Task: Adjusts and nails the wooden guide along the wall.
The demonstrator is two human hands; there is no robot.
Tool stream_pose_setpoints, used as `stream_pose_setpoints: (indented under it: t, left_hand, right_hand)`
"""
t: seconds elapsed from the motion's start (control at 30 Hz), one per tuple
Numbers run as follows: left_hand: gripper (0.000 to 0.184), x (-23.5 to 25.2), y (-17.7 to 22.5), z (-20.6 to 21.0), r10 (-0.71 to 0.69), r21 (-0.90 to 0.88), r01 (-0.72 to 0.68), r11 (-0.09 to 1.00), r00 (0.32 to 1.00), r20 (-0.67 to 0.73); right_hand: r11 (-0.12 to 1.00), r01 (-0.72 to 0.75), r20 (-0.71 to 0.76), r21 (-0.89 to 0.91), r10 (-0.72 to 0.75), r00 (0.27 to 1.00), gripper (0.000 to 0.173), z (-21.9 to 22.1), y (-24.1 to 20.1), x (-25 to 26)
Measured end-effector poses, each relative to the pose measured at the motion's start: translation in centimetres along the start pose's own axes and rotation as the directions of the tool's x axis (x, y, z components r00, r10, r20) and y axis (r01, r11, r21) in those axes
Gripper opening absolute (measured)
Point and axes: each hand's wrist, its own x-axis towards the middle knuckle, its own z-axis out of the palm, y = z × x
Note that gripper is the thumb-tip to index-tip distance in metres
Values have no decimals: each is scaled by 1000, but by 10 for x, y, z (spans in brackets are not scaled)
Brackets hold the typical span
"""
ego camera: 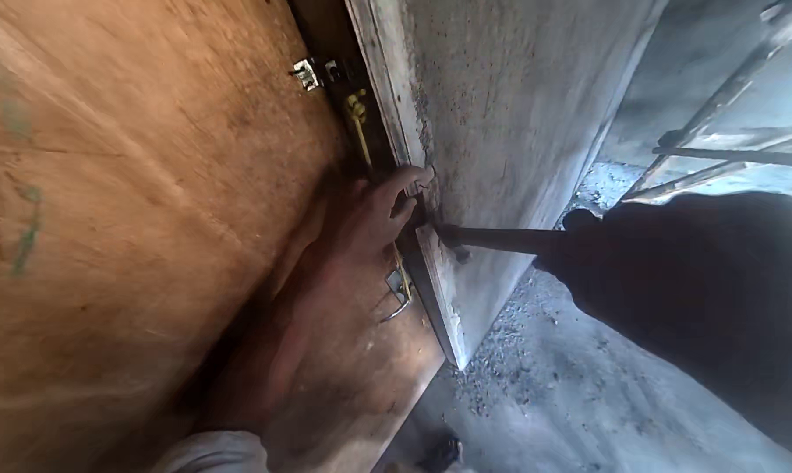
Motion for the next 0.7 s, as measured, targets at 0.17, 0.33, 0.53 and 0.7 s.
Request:
stream_pose_setpoints:
  t: [0.17, 0.33, 0.53, 0.7]
  left_hand:
    - [40, 0, 0, 3, -29, 10, 29, 1000, 999, 16]
    - [39, 1, -2, 6, -36, -45, 36, 998, 999, 4]
    - [38, 0, -1, 10, 14, 11, -13, 1000, 993, -114]
    - [28, -1, -7, 17, 87, -15, -92, 996, 977, -196]
  right_hand:
    - [982, 61, -350, -178, -121, 929, 33, 26, 17, 31]
    - [993, 116, -508, -38, -118, 853, 60, 59, 44, 47]
    - [998, 61, -570, 1, -49, 820, 53, 49, 27, 24]
    - [996, -48, -656, 71, 83, 750, 53, 82, 5, 13]
